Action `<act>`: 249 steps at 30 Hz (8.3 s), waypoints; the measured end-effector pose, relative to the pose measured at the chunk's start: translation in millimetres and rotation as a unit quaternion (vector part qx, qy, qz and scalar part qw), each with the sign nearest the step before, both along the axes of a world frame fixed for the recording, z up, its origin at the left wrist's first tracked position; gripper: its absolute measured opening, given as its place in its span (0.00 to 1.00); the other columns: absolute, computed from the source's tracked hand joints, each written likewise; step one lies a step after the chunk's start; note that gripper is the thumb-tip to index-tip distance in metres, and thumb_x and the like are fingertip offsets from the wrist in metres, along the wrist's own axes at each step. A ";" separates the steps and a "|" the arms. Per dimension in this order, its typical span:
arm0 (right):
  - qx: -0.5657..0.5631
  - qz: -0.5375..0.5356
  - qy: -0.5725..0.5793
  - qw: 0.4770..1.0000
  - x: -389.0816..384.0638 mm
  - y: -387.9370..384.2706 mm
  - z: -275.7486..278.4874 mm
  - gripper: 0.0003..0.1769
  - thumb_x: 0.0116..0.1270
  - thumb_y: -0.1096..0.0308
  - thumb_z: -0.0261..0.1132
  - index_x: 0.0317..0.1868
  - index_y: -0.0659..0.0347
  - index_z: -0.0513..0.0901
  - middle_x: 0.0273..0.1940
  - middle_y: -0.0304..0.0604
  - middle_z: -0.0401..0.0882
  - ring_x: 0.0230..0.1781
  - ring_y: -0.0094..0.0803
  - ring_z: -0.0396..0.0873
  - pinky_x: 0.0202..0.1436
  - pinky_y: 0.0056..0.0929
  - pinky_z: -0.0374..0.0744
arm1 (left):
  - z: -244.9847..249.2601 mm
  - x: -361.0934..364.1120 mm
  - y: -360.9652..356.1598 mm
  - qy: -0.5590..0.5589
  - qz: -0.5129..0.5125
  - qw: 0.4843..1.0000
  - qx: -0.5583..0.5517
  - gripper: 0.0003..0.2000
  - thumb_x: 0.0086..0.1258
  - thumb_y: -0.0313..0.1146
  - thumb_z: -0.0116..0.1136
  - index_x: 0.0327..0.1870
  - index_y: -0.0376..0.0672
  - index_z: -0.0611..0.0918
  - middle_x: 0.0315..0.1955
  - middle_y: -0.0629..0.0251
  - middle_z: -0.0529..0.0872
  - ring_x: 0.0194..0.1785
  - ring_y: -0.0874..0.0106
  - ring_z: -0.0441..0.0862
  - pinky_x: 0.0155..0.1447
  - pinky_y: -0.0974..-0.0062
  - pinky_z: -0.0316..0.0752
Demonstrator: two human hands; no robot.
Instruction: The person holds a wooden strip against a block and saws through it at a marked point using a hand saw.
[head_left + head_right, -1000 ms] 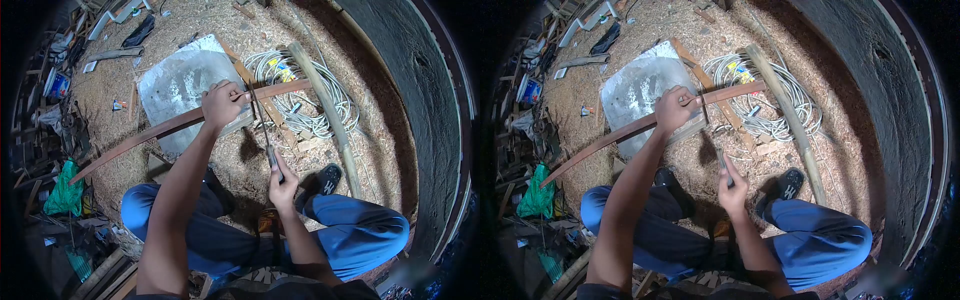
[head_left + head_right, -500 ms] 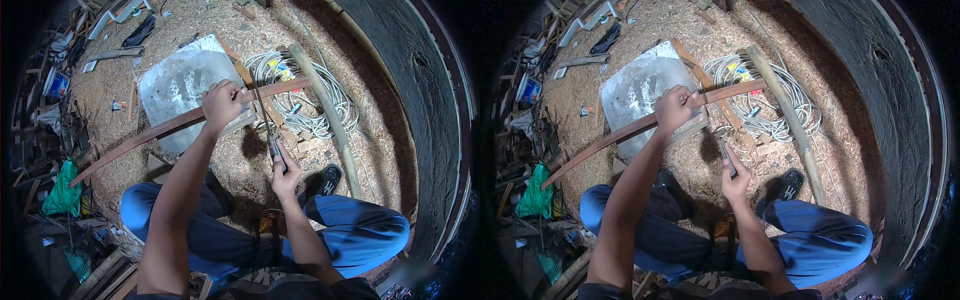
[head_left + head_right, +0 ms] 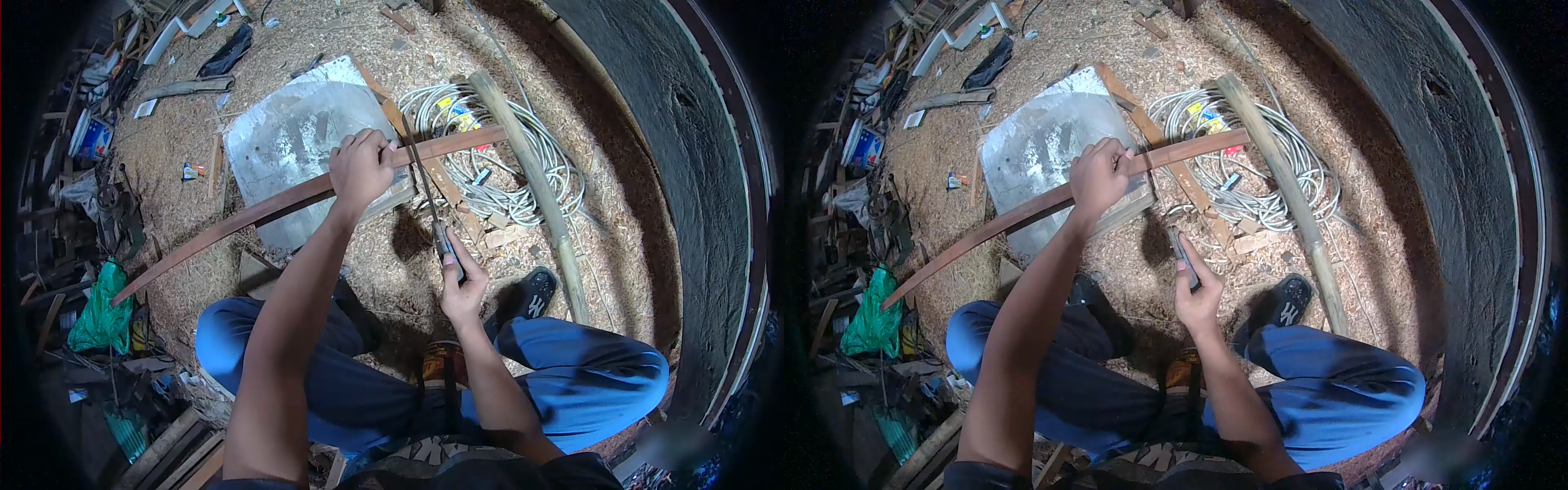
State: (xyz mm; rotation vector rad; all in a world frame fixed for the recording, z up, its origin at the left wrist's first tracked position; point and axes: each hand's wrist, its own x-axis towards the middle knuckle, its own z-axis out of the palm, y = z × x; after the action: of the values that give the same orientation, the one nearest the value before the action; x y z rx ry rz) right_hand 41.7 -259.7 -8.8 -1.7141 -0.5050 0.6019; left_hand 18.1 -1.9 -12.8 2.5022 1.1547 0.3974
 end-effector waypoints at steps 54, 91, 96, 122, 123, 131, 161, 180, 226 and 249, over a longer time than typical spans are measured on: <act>0.091 -0.012 -0.047 0.995 19.7 -9.2 -25.9 0.38 0.73 0.70 0.61 0.80 0.70 0.59 0.61 0.53 0.78 0.36 0.24 0.74 0.42 0.24 0.76 | -15.9 19.5 -8.2 0.045 0.085 0.988 0.121 0.14 0.75 0.42 0.52 0.36 0.44 0.86 0.38 0.60 0.88 0.46 0.59 0.83 0.51 0.59 0.73; 0.109 0.028 0.086 0.990 -0.1 -20.8 -17.3 0.21 0.78 0.64 0.58 0.66 0.65 0.74 0.27 0.31 0.73 0.25 0.17 0.68 0.30 0.20 0.66 | -7.5 20.3 -6.0 -0.022 0.138 0.981 0.131 0.20 0.76 0.43 0.54 0.30 0.38 0.89 0.33 0.51 0.89 0.40 0.50 0.87 0.49 0.53 0.80; 0.116 0.026 0.086 0.989 -0.9 -23.2 -23.1 0.21 0.78 0.64 0.58 0.67 0.66 0.74 0.27 0.30 0.72 0.25 0.16 0.67 0.30 0.19 0.65 | -6.3 19.5 -5.6 -0.031 0.135 0.983 0.125 0.20 0.76 0.44 0.54 0.29 0.38 0.88 0.32 0.52 0.88 0.39 0.51 0.87 0.49 0.54 0.80; 0.002 -0.054 0.041 0.998 -22.2 -18.4 -20.0 0.12 0.79 0.67 0.55 0.36 0.65 0.76 0.20 0.36 0.70 0.20 0.22 0.67 0.27 0.28 0.66 | 4.9 25.3 -2.9 0.038 0.213 0.976 0.004 0.25 0.78 0.50 0.48 0.33 0.38 0.90 0.35 0.46 0.90 0.41 0.47 0.88 0.53 0.53 0.80; 0.002 -0.055 0.041 0.998 -20.9 -18.0 -16.9 0.12 0.79 0.67 0.55 0.36 0.65 0.76 0.20 0.36 0.70 0.20 0.22 0.67 0.27 0.28 0.66 | 7.6 27.0 -0.7 0.039 0.213 0.976 0.004 0.25 0.78 0.50 0.48 0.33 0.38 0.90 0.35 0.46 0.90 0.41 0.47 0.88 0.53 0.53 0.80; -0.065 0.011 -0.006 0.998 -15.9 -20.6 -10.2 0.18 0.78 0.64 0.56 0.29 0.67 0.74 0.20 0.54 0.71 0.19 0.43 0.72 0.29 0.40 0.70 | 8.2 27.4 -3.6 0.054 0.150 0.987 0.031 0.26 0.80 0.50 0.48 0.33 0.37 0.89 0.33 0.45 0.90 0.40 0.47 0.89 0.51 0.53 0.81; -0.004 -0.006 0.023 1.000 -16.3 -19.5 -11.0 0.29 0.83 0.58 0.50 0.20 0.61 0.69 0.17 0.34 0.66 0.19 0.22 0.62 0.26 0.28 0.61 | -5.8 23.6 -1.9 0.007 0.091 0.991 0.093 0.18 0.73 0.41 0.55 0.28 0.40 0.89 0.31 0.53 0.90 0.37 0.54 0.89 0.47 0.58 0.84; -0.033 0.022 -0.017 0.999 -9.7 -23.9 -19.7 0.23 0.80 0.64 0.54 0.23 0.64 0.68 0.18 0.35 0.64 0.21 0.23 0.62 0.26 0.33 0.62 | -1.8 26.8 -5.3 -0.020 0.129 0.989 0.073 0.20 0.74 0.43 0.55 0.26 0.37 0.88 0.32 0.49 0.89 0.37 0.49 0.88 0.45 0.53 0.82; 0.032 -0.029 0.061 0.997 -14.2 -32.4 -33.0 0.22 0.81 0.62 0.55 0.26 0.64 0.72 0.18 0.34 0.68 0.18 0.21 0.64 0.24 0.28 0.62 | -7.8 30.8 5.2 -0.021 0.094 0.991 0.094 0.20 0.74 0.40 0.55 0.23 0.35 0.87 0.26 0.44 0.88 0.31 0.46 0.88 0.42 0.53 0.83; 0.072 -0.024 0.081 0.994 -9.6 -25.2 -31.3 0.26 0.81 0.60 0.54 0.22 0.62 0.69 0.19 0.34 0.67 0.19 0.20 0.65 0.23 0.28 0.61 | -5.0 30.4 3.1 0.005 0.089 0.993 0.078 0.19 0.74 0.39 0.55 0.25 0.36 0.88 0.29 0.47 0.89 0.33 0.48 0.88 0.44 0.53 0.84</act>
State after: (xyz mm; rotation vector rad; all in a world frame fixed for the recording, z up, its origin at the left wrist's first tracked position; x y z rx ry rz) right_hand 32.1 -284.8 -40.0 -1.5234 -0.3820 0.6475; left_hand 48.4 1.2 -17.8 2.5410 1.4070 0.5427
